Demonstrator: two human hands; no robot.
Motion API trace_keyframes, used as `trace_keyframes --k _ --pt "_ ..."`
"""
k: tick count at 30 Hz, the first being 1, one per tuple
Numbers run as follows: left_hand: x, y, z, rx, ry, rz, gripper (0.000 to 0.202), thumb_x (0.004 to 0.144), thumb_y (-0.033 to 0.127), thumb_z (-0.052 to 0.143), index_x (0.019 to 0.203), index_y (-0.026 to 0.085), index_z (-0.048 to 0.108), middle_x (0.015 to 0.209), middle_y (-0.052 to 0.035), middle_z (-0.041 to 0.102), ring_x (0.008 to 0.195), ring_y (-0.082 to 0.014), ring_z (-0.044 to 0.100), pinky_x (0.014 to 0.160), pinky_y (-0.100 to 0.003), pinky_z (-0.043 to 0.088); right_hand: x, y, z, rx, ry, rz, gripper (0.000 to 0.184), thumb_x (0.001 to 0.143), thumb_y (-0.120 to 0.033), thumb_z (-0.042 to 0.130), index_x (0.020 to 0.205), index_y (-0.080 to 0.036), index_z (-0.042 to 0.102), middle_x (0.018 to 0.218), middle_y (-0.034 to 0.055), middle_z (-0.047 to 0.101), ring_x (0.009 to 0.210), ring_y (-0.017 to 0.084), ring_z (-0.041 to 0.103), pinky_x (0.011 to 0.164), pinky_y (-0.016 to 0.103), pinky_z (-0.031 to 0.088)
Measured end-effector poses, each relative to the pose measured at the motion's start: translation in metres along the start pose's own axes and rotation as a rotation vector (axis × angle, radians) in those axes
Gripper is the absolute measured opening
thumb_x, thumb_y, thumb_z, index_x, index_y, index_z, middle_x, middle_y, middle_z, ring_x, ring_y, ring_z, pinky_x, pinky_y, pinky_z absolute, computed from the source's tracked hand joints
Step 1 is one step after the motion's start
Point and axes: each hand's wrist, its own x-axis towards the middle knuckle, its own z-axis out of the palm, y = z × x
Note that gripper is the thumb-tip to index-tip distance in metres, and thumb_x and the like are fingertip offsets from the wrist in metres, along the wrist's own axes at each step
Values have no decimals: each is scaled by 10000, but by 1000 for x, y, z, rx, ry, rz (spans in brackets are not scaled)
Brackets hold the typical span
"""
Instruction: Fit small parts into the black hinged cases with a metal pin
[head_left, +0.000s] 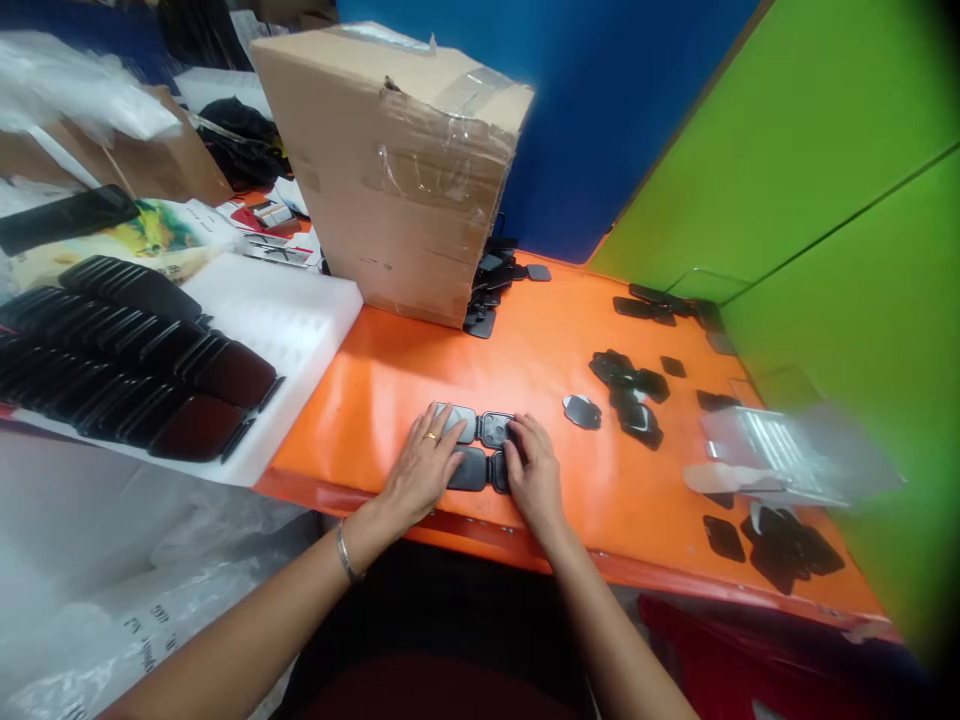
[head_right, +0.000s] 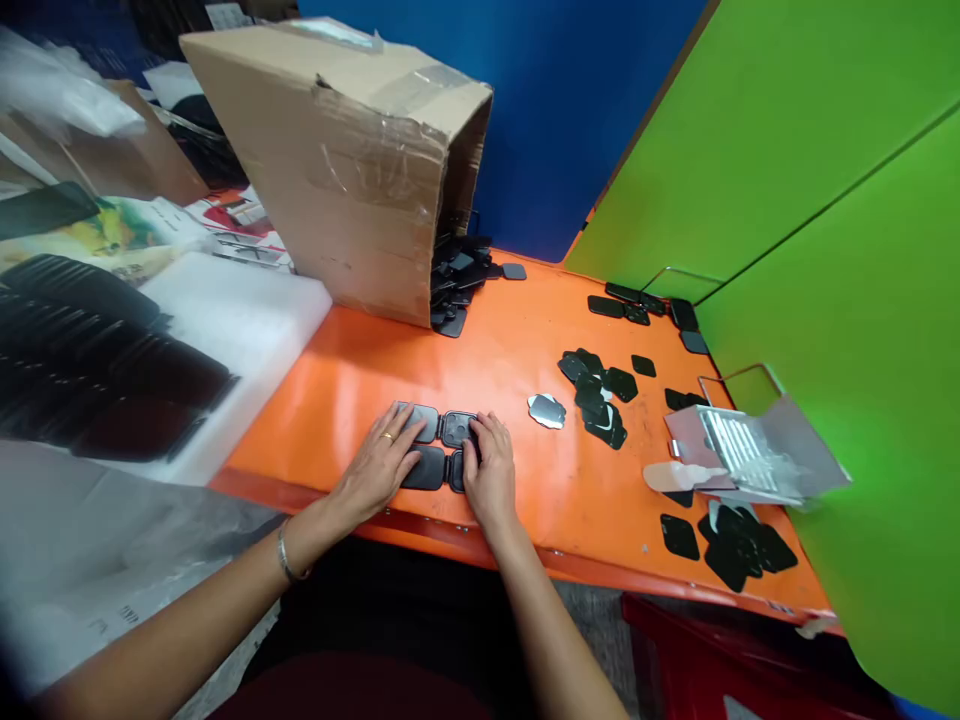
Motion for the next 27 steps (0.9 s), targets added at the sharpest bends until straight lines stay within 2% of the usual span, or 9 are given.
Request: trace_keyframes --k 4,9,11,12,15,17,19,22,27 --pt "7 9 0 104 -43 -32 569 961 422 428 1461 168 332 1553 -152 244 1447 -338 161 1156 -565 213 -1 1 5 -12 23 2 294 924 -201 430 1130 -138 631 1249 168 600 1270 279 482 1076 557 388" --pt "8 13 3 199 -46 -16 599 942 444 439 1458 154 350 1559 -155 229 1442 -341 180 1168 -541 188 0 -5 4 -2 20 7 298 927 -187 416 1137 -158 625 1270 154 586 1273 259 474 1077 528 390" --pt "8 12 3 202 -44 -8 591 941 440 435 1453 156 361 1555 -155 241 1437 -346 197 1164 -544 197 -1 -4 -9 1 64 22 282 929 -210 440 1148 -163 611 1268 155 582 1254 251 485 1063 504 403" --pt "8 12 3 200 -43 -6 589 939 439 435 1451 156 366 1553 -157 245 1434 -348 204 1161 -547 202 -2 -2 -18 -5 126 48 270 927 -229 457 1143 -163 604 1247 155 588 1230 248 500 1048 491 414" --pt "10 11 3 195 -28 -6 587 936 434 437 1444 144 378 1547 -166 256 1431 -356 207 1157 -553 207 -10 13 -50 -75 387 216 226 911 -307 500 1055 -164 601 1095 137 623 1079 248 561 956 464 457" --pt "10 11 3 189 -10 -3 583 933 430 443 1437 140 389 1544 -172 259 1433 -359 201 1157 -553 207 -15 25 -68 -96 455 331 220 898 -345 507 989 -166 597 1002 120 633 974 245 581 886 445 475" --pt "8 10 4 173 15 0 584 927 430 455 1431 140 396 1549 -177 242 1437 -362 185 1154 -550 222 -16 34 -77 -66 407 378 224 886 -352 510 972 -163 594 974 115 636 930 241 588 854 426 480" --pt "5 8 7 143 75 -8 629 916 463 472 1438 125 372 1559 -192 196 1444 -368 155 1141 -547 263 -4 36 -77 22 311 371 226 869 -352 513 956 -162 601 950 107 637 896 231 595 809 389 489" --pt "4 3 12 134 98 -21 649 908 494 477 1413 95 396 1534 -214 249 1429 -373 206 1138 -544 279 24 23 -77 96 337 363 219 828 -358 529 891 -167 617 916 97 648 899 231 599 757 348 489"
